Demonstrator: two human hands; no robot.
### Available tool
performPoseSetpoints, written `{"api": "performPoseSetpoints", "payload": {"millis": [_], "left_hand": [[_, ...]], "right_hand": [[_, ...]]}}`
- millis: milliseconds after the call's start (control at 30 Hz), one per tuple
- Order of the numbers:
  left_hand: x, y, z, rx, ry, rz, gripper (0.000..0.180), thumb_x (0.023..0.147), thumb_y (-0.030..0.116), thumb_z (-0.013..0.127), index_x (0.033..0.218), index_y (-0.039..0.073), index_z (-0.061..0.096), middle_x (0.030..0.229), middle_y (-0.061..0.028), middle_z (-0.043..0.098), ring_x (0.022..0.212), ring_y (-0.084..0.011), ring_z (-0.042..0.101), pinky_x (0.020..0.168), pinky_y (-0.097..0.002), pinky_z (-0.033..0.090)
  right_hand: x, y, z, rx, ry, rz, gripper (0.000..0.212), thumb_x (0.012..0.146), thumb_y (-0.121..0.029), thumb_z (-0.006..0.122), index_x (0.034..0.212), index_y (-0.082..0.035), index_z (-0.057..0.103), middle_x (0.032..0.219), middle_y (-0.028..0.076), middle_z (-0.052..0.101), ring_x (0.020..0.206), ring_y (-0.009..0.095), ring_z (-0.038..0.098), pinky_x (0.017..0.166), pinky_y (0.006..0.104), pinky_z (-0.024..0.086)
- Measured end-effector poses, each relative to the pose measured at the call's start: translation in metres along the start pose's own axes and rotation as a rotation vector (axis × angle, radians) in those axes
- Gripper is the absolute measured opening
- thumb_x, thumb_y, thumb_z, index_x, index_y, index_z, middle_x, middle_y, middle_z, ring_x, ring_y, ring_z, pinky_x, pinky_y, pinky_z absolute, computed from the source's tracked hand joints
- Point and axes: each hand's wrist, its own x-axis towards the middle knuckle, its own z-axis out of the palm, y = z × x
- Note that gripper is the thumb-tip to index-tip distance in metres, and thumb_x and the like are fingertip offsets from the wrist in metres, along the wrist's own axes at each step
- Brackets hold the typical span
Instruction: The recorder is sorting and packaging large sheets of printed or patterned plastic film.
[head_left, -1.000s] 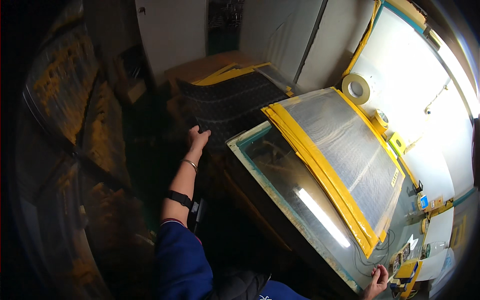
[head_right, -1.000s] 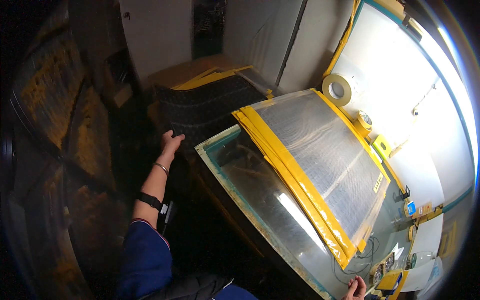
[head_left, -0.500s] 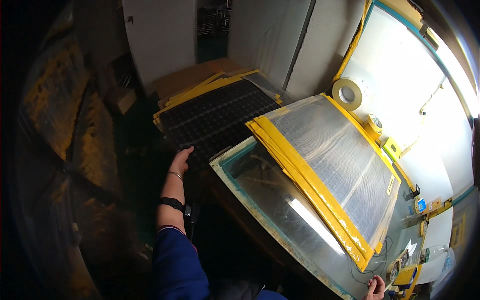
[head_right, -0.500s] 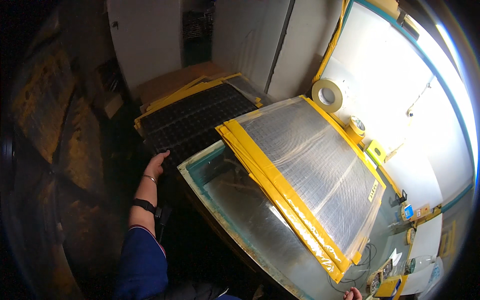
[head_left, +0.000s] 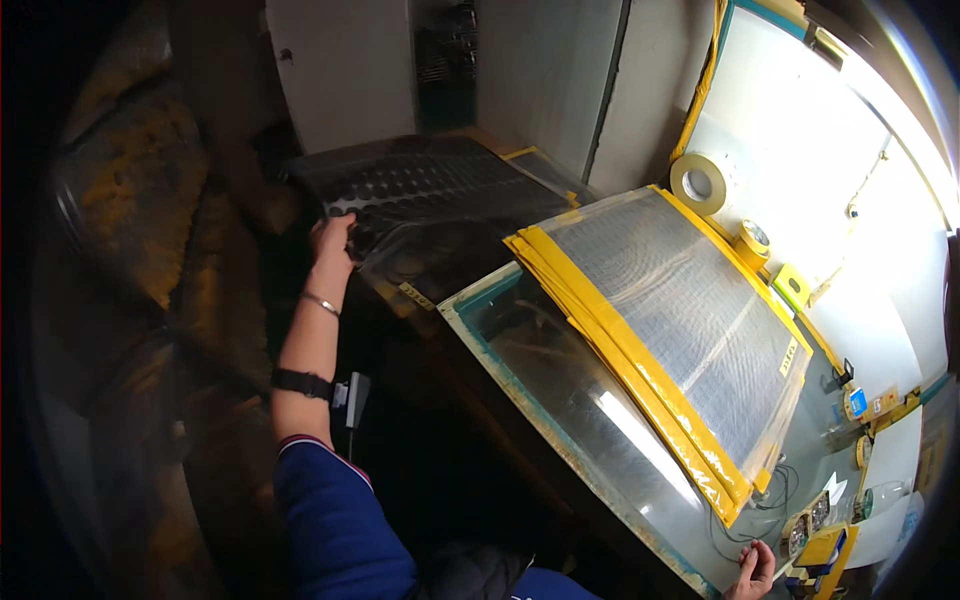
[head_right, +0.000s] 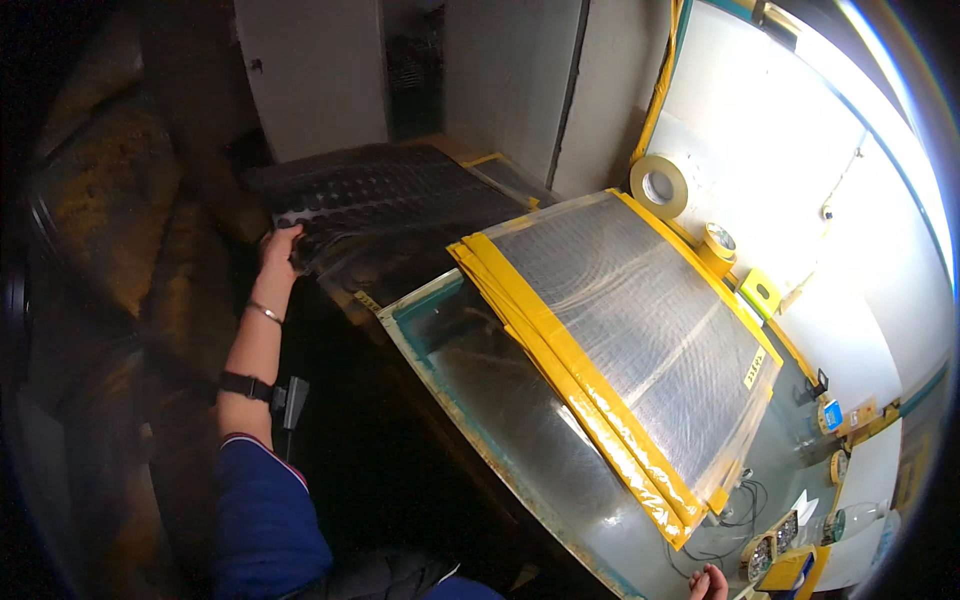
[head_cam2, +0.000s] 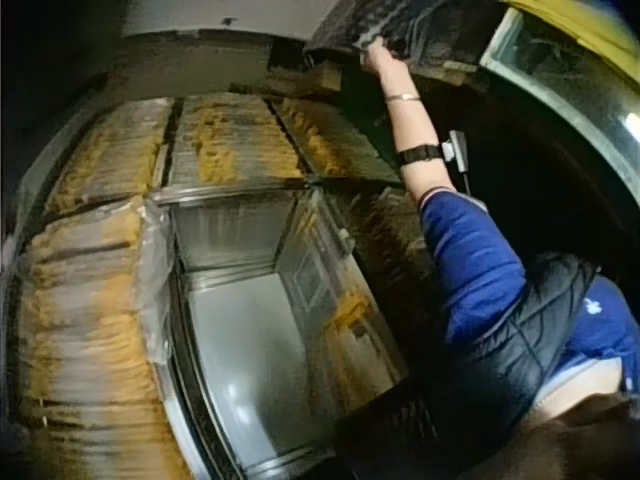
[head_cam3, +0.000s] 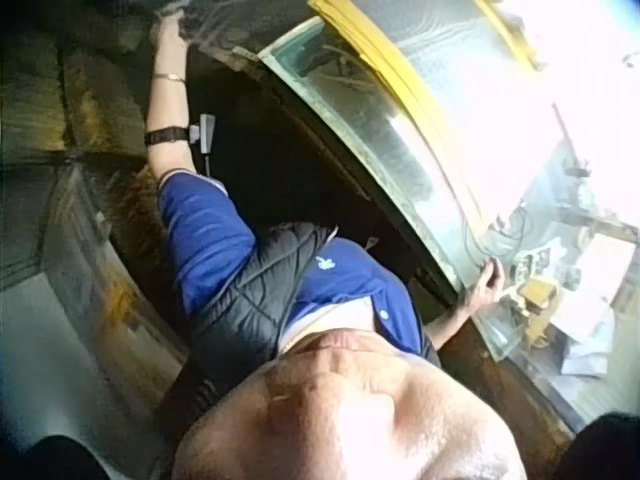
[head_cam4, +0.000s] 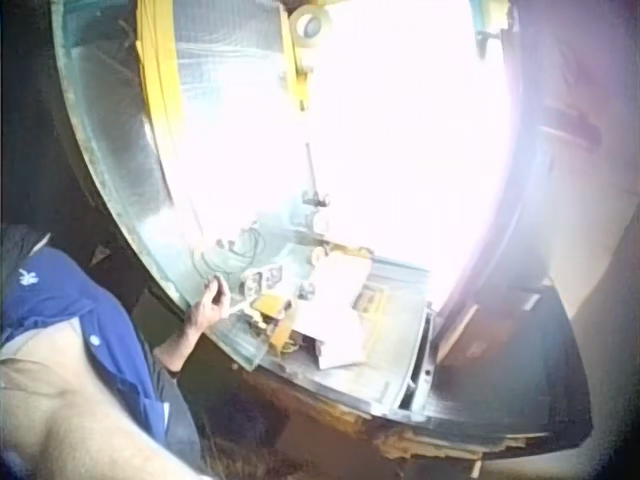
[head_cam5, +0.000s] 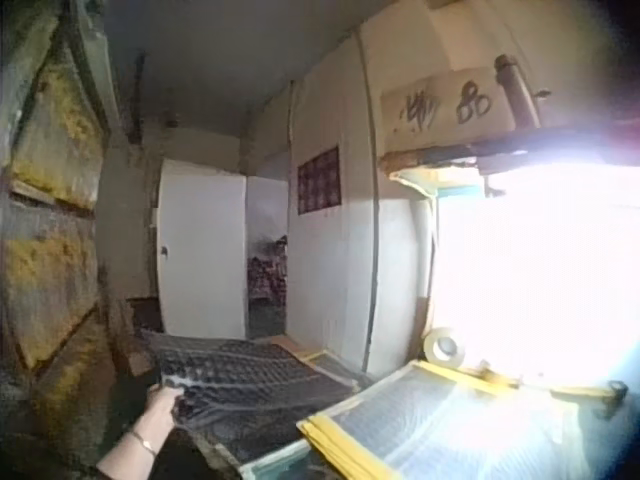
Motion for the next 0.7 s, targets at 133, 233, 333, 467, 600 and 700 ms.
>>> {"api": "performPoseSetpoints", "payload": {"millis": [133, 233, 333, 467, 600, 700], "left_hand": [[-0.042, 0.053, -0.079, -0.157, 0.032, -0.001, 0.014, 0.076, 0.0, 0.057, 0.09, 0.002, 0.056, 0.081, -0.0087, 0.06, 0.068, -0.0214, 0.058, 0.062, -0.0333, 0.05], [-0.095, 0.084, -0.128, -0.14, 0.124, -0.053, 0.014, 0.077, 0.0, 0.056, 0.091, 0.003, 0.055, 0.081, -0.008, 0.059, 0.068, -0.0206, 0.058, 0.062, -0.0336, 0.05], [-0.129, 0.1, -0.162, -0.013, 0.308, 0.104, 0.019, 0.076, -0.004, 0.052, 0.094, 0.003, 0.054, 0.089, -0.0076, 0.057, 0.077, -0.0204, 0.057, 0.065, -0.0335, 0.049], [-0.158, 0.121, -0.213, 0.08, 0.54, 0.219, 0.034, 0.076, -0.007, 0.044, 0.106, 0.005, 0.055, 0.084, -0.0083, 0.057, 0.067, -0.0195, 0.056, 0.06, -0.034, 0.048], [-0.188, 0.136, -0.234, 0.156, 0.649, 0.25, 0.039, 0.076, -0.009, 0.039, 0.111, 0.002, 0.055, 0.089, -0.0098, 0.058, 0.071, -0.0204, 0.057, 0.062, -0.0352, 0.048], [-0.217, 0.148, -0.238, 0.181, 0.661, 0.295, 0.036, 0.076, -0.011, 0.037, 0.103, -0.002, 0.058, 0.092, -0.0113, 0.059, 0.075, -0.0219, 0.058, 0.064, -0.0351, 0.049]], "right_hand": [[-0.001, 0.017, -0.001, 0.187, -0.034, 0.016, 0.017, 0.084, -0.007, 0.056, 0.097, 0.004, 0.06, 0.089, 0.012, 0.062, 0.079, 0.018, 0.059, 0.072, 0.0264, 0.048], [-0.003, 0.01, -0.006, 0.139, -0.095, -0.05, 0.017, 0.084, -0.006, 0.056, 0.097, 0.005, 0.06, 0.09, 0.013, 0.062, 0.08, 0.018, 0.059, 0.073, 0.0268, 0.048], [-0.005, 0.01, -0.013, 0.254, -0.164, -0.045, 0.017, 0.084, -0.003, 0.056, 0.098, 0.006, 0.059, 0.091, 0.014, 0.062, 0.082, 0.019, 0.059, 0.074, 0.027, 0.048], [-0.005, 0.019, -0.017, 0.442, -0.215, -0.026, 0.016, 0.084, -0.001, 0.054, 0.097, 0.008, 0.058, 0.09, 0.016, 0.062, 0.079, 0.019, 0.06, 0.072, 0.028, 0.05], [-0.006, 0.025, -0.019, 0.541, -0.23, -0.017, 0.016, 0.084, 0.001, 0.053, 0.097, 0.009, 0.058, 0.09, 0.016, 0.061, 0.078, 0.02, 0.06, 0.071, 0.028, 0.051], [-0.006, 0.027, -0.02, 0.564, -0.232, -0.076, 0.016, 0.084, 0.002, 0.053, 0.098, 0.009, 0.057, 0.09, 0.017, 0.061, 0.078, 0.02, 0.06, 0.069, 0.0283, 0.051]]}}
